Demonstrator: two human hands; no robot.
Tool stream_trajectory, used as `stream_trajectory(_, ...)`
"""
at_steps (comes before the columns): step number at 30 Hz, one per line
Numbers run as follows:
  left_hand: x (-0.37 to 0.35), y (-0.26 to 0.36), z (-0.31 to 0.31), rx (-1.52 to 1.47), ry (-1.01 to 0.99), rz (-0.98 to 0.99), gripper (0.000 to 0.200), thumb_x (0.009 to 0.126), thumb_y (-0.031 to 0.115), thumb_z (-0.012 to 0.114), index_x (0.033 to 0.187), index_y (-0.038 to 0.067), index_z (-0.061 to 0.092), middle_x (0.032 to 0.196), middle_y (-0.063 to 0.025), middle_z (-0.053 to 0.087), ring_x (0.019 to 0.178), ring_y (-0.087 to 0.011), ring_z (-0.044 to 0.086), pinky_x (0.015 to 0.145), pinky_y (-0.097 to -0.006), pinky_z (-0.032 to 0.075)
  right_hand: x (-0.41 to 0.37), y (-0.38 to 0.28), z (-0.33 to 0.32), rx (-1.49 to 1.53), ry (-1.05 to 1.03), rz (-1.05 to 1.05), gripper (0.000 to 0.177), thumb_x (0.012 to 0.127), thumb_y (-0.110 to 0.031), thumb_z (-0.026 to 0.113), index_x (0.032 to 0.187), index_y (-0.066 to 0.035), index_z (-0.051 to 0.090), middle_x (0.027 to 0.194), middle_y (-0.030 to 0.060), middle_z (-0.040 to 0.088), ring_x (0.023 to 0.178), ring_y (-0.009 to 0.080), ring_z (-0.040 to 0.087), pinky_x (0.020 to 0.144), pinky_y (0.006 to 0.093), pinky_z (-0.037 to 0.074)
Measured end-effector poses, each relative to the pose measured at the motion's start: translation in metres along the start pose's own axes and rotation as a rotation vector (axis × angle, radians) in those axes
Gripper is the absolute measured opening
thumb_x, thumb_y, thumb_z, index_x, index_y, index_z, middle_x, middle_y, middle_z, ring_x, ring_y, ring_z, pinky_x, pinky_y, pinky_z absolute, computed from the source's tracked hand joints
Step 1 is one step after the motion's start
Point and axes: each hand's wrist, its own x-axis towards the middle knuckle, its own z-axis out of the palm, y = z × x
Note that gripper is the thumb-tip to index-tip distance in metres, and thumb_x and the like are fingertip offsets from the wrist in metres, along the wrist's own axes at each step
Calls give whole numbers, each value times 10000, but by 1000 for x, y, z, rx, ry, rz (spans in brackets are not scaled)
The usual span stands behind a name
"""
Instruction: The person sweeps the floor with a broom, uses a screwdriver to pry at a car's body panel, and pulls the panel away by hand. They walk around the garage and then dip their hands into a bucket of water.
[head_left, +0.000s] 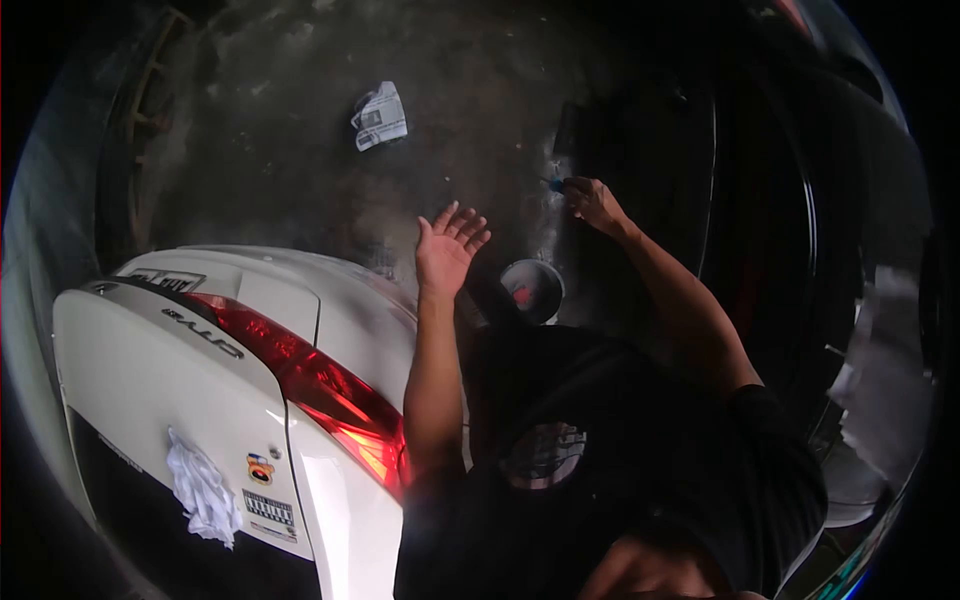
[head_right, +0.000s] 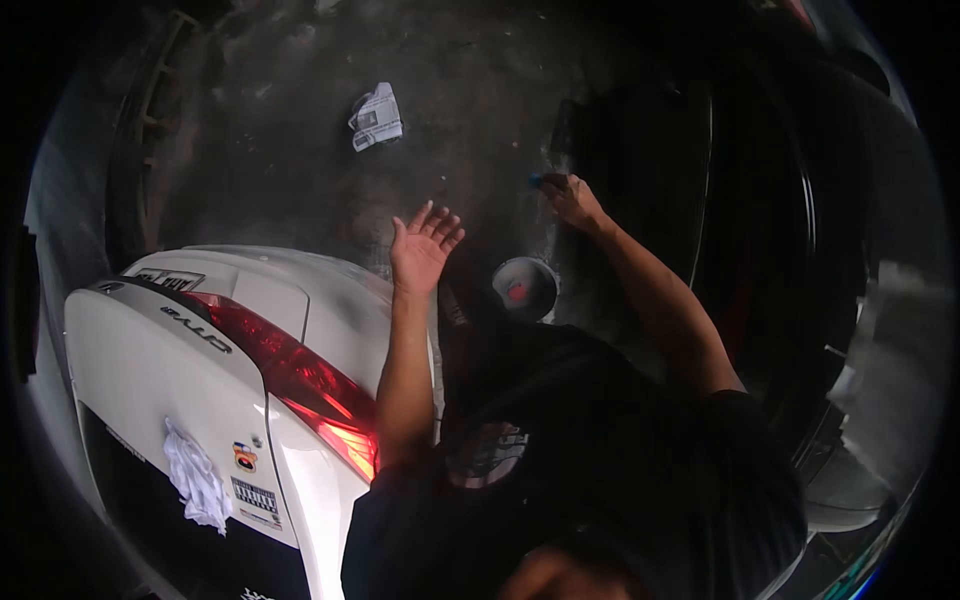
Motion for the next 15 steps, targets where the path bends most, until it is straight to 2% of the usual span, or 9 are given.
stream_trajectory(1, 13, 15, -4, -48, 9, 15, 638, 1054, 590, 410, 1337, 42, 573, 1277, -173, 611, 1233, -365, 585, 1093, -550, 463, 14, 12, -1, -20, -32, 22, 316, 994, -218, 570, 1179, 3, 698, 828, 160, 705, 734, 287, 704, 686, 397, 536)
stream_trajectory(3, 50, 51, -9, -63, 48, 32, 634, 1053, 586, 421, 1360, 46, 551, 1290, -174, 606, 1218, -359, 592, 1070, -548, 478, 62, 20, -18, -481, -2, -89, 289, 983, -240, 592, 1138, -24, 704, 880, 218, 714, 812, 387, 712, 718, 452, 541)
stream_trajectory(5, 73, 73, -32, 74, 285, -98, 652, 1051, 594, 419, 1407, 55, 509, 1295, -172, 596, 1211, -355, 590, 1060, -546, 483, 73, -1, -40, -440, -5, -54, 272, 962, -258, 604, 1080, -35, 705, 924, 247, 710, 905, 459, 684, 755, 507, 536)
stream_trajectory(7, 86, 105, -34, 127, 302, -107, 682, 1043, 613, 422, 1450, 67, 460, 1301, -173, 583, 1199, -356, 590, 1050, -545, 488, 81, 0, -57, -424, 24, 146, 267, 958, -276, 615, 1063, -48, 706, 916, 237, 700, 923, 428, 698, 758, 479, 532)
stream_trajectory(9, 97, 129, -34, 121, 371, -86, 711, 1033, 633, 427, 1468, 71, 434, 1314, -174, 568, 1199, -363, 585, 1049, -545, 487, 86, 37, -75, -454, 48, 125, 258, 938, -259, 614, 1037, -41, 710, 939, 240, 703, 943, 429, 699, 758, 484, 531)
stream_trajectory(11, 106, 158, -34, 130, 363, -26, 734, 1034, 643, 413, 1496, 74, 406, 1342, -181, 550, 1246, -376, 560, 1061, -550, 478, 87, 68, -87, -492, 36, 235, 251, 906, -240, 629, 1011, -31, 720, 924, 241, 709, 939, 432, 702, 752, 497, 533)
stream_trajectory(14, 129, 196, -46, 171, 461, -40, 758, 1035, 633, 429, 1526, 58, 382, 1383, -193, 534, 1249, -372, 564, 1060, -538, 478, 91, 95, -97, -585, -6, 287, 228, 889, -201, 628, 934, 0, 727, 886, 251, 717, 885, 437, 711, 726, 501, 550)
stream_trajectory(15, 139, 206, -55, 212, 495, -54, 773, 1033, 622, 454, 1537, 41, 375, 1402, -200, 528, 1233, -365, 575, 1053, -526, 482, 95, 130, -91, -675, 115, 238, 220, 892, -183, 617, 876, 2, 735, 796, 232, 719, 784, 390, 735, 660, 484, 567)
